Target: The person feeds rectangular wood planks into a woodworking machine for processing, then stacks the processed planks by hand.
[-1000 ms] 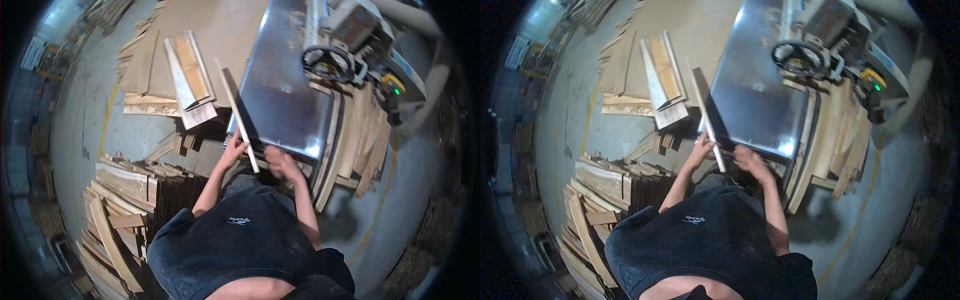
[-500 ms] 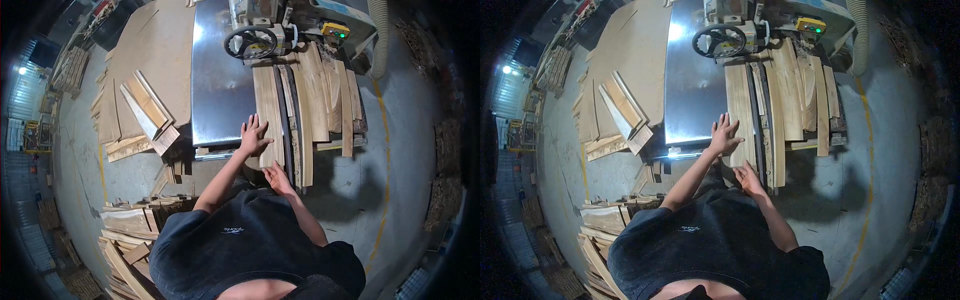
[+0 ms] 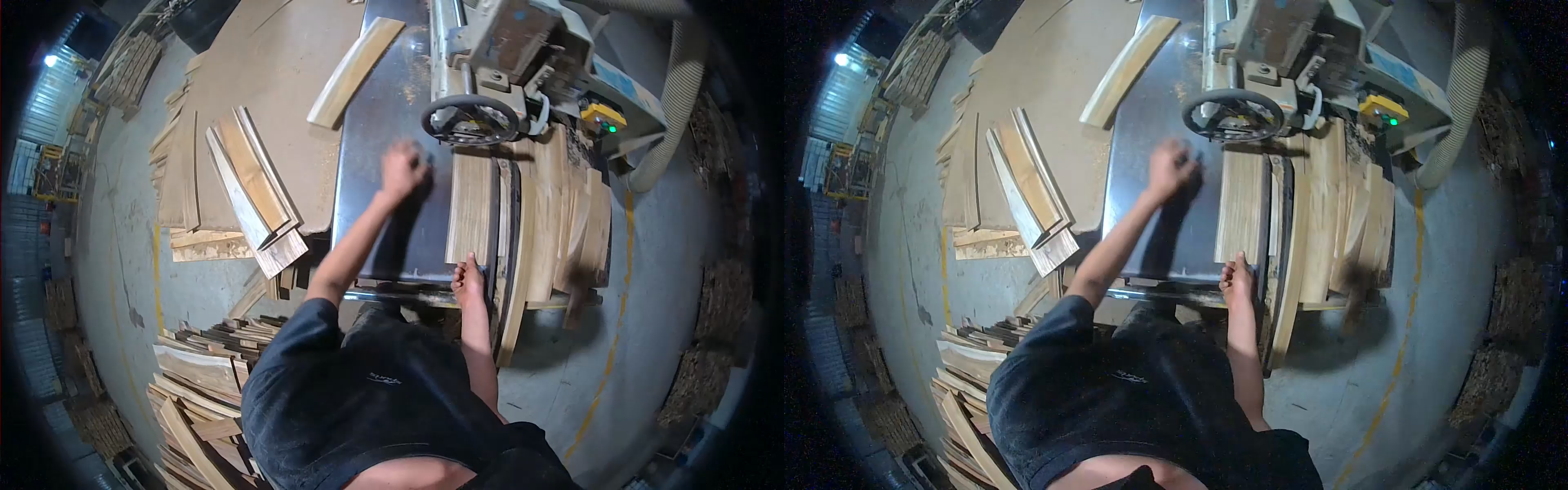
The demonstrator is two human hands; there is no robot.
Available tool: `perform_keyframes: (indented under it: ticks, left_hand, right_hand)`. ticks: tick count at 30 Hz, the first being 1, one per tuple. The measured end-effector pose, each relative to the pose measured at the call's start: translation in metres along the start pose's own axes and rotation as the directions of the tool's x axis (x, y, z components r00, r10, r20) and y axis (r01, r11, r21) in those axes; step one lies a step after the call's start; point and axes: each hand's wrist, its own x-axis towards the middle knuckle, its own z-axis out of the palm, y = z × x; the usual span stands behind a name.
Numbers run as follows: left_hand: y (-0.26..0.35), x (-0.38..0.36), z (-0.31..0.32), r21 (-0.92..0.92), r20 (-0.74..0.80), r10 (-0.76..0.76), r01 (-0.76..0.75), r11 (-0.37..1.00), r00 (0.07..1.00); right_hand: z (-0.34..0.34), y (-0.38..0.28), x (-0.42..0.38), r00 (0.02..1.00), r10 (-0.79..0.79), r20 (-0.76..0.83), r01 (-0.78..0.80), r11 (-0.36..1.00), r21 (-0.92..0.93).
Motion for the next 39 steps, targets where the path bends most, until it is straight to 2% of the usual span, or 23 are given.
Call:
perform_keyframes:
  ticks: [1, 2, 3, 5, 7, 8, 11, 13, 16, 18, 19, 21, 23, 25, 27, 29, 31, 32, 33, 35, 36, 37, 39]
  left_hand:
    - [-0.023, 0.019, -0.019, 0.149, -0.157, 0.059, -0.036, 0.988, 0.986]
    - [-0.057, 0.038, -0.034, 0.230, -0.199, -0.012, 0.059, 0.971, 0.980]
    - [-0.069, 0.051, -0.056, 0.340, -0.175, -0.268, 0.313, 0.887, 0.948]
    - [-0.138, 0.068, -0.072, 0.453, -0.222, -0.344, 0.409, 0.792, 0.912]
    - [-0.178, 0.070, -0.096, 0.357, 0.025, -0.381, 0.348, 0.867, 0.924]
    - [-0.193, 0.080, -0.112, 0.296, 0.325, -0.469, 0.383, 0.875, 0.821]
    - [-0.210, 0.043, -0.106, 0.347, 0.130, -0.283, 0.224, 0.911, 0.950]
    - [-0.179, 0.020, -0.116, 0.549, 0.009, -0.419, 0.346, 0.761, 0.908]
    - [-0.197, 0.010, -0.131, 0.555, 0.049, -0.489, 0.383, 0.738, 0.871]
    - [-0.187, 0.008, -0.149, 0.281, 0.323, -0.581, 0.510, 0.813, 0.747]
    - [-0.151, 0.008, -0.160, 0.277, 0.345, -0.611, 0.545, 0.791, 0.712]
    - [-0.138, -0.025, -0.144, 0.090, 0.232, -0.494, 0.487, 0.869, 0.838]
    - [-0.097, -0.066, -0.140, -0.175, 0.312, -0.488, 0.554, 0.814, 0.815]
    - [-0.013, -0.097, -0.167, -0.203, 0.678, -0.522, 0.814, 0.544, 0.517]
    - [0.018, -0.149, -0.146, -0.109, 0.750, -0.451, 0.763, 0.637, 0.484]
    - [0.065, -0.196, -0.124, -0.517, 0.627, -0.240, 0.626, 0.584, 0.741]
    - [0.127, -0.214, -0.139, -0.345, 0.780, -0.341, 0.815, 0.465, 0.525]
    - [0.138, -0.231, -0.124, -0.567, 0.596, -0.088, 0.496, 0.657, 0.798]
    - [0.137, -0.247, -0.127, -0.360, 0.750, -0.174, 0.615, 0.702, 0.638]
    - [0.137, -0.254, -0.113, -0.147, 0.535, 0.088, -0.010, 0.989, 0.840]
    - [0.144, -0.256, -0.106, -0.020, 0.460, -0.118, 0.143, 0.989, 0.880]
    - [0.130, -0.270, -0.084, 0.208, 0.340, -0.187, 0.120, 0.971, 0.922]
    - [0.121, -0.272, -0.057, 0.262, 0.451, -0.232, 0.121, 0.957, 0.862]
  right_hand:
    - [0.005, -0.003, 0.002, 1.000, -0.009, -0.026, 0.009, 1.000, 0.008]
    - [0.010, -0.006, 0.003, 0.999, 0.000, -0.043, 0.001, 1.000, 0.014]
    - [0.016, -0.012, 0.004, 0.999, -0.028, -0.033, 0.028, 1.000, 0.005]
    - [0.021, -0.021, 0.010, 0.997, -0.053, -0.054, 0.054, 0.998, 0.016]
    - [0.031, -0.033, 0.022, 0.999, 0.001, -0.037, 0.001, 0.999, 0.048]
    - [0.036, -0.041, 0.027, 0.999, 0.030, -0.038, -0.028, 0.998, 0.055]
    - [0.052, -0.058, 0.033, 1.000, -0.005, 0.004, 0.005, 1.000, 0.021]
    - [0.058, -0.065, 0.046, 0.995, -0.067, 0.075, 0.068, 0.998, -0.005]
    - [0.065, -0.072, 0.065, 0.965, -0.188, 0.184, 0.189, 0.982, 0.011]
    - [0.071, -0.078, 0.069, 0.927, -0.272, 0.258, 0.272, 0.961, 0.037]
    - [0.071, -0.077, 0.065, 0.919, -0.284, 0.273, 0.285, 0.958, 0.038]
    - [0.074, -0.071, 0.053, 0.856, -0.439, 0.271, 0.495, 0.849, -0.187]
    - [0.059, -0.049, 0.040, 0.853, -0.422, 0.306, 0.494, 0.842, -0.215]
    - [0.043, -0.019, 0.009, 0.845, -0.365, 0.390, 0.480, 0.840, -0.253]
    - [0.029, 0.006, -0.032, 0.869, -0.247, 0.429, 0.396, 0.867, -0.303]
    - [0.011, 0.030, -0.073, 0.821, -0.246, 0.516, 0.501, 0.745, -0.441]
    - [-0.014, 0.056, -0.086, 0.708, -0.253, 0.660, 0.619, 0.671, -0.408]
    - [-0.025, 0.057, -0.095, 0.738, -0.179, 0.650, 0.601, 0.612, -0.514]
    - [-0.037, 0.057, -0.104, 0.771, -0.104, 0.629, 0.574, 0.541, -0.615]
    - [-0.067, 0.066, -0.099, 0.781, -0.061, 0.621, 0.565, 0.492, -0.662]
    - [-0.083, 0.074, -0.091, 0.807, 0.005, 0.590, 0.479, 0.579, -0.660]
    - [-0.096, 0.083, -0.086, 0.822, 0.073, 0.564, 0.386, 0.657, -0.648]
    - [-0.112, 0.091, -0.100, 0.859, 0.057, 0.509, 0.319, 0.718, -0.619]
